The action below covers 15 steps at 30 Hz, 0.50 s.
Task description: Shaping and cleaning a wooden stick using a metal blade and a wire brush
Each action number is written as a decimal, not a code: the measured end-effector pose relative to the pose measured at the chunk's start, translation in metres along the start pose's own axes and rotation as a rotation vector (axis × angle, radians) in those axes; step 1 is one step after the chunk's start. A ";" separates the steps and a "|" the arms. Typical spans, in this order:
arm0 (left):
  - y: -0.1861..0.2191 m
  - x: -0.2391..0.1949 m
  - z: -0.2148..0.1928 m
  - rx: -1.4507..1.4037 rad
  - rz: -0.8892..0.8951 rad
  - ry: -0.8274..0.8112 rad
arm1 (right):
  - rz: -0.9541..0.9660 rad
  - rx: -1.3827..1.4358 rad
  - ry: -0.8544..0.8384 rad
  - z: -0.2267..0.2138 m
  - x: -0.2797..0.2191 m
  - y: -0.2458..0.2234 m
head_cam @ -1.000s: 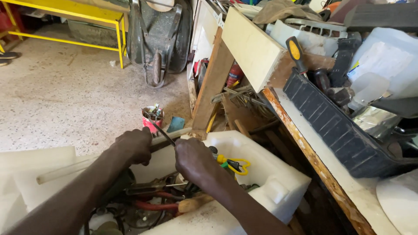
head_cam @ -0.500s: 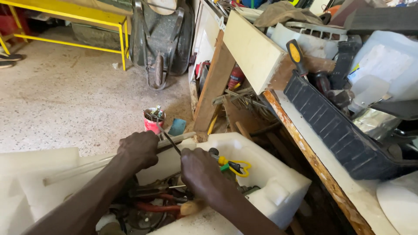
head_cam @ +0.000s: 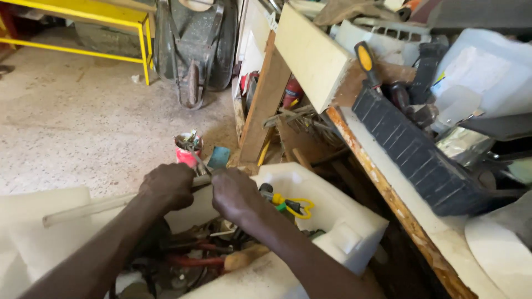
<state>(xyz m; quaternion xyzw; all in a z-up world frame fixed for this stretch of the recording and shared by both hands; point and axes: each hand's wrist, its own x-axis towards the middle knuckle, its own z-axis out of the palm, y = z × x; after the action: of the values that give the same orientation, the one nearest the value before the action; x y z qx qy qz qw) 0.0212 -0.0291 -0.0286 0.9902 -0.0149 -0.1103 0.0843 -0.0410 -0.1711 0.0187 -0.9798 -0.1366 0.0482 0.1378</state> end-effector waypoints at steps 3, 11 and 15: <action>0.004 0.009 0.003 -0.019 -0.044 -0.004 | -0.002 -0.023 0.006 -0.002 0.002 0.000; -0.022 0.000 0.006 -0.025 0.060 -0.016 | -0.055 0.019 0.028 0.011 0.026 -0.016; -0.028 -0.004 0.007 -0.082 0.095 0.014 | -0.071 0.001 0.066 0.010 0.023 -0.011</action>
<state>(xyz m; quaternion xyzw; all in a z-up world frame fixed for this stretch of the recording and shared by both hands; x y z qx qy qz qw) 0.0158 -0.0027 -0.0389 0.9849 -0.0568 -0.0997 0.1298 -0.0232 -0.1517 0.0106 -0.9753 -0.1666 0.0109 0.1445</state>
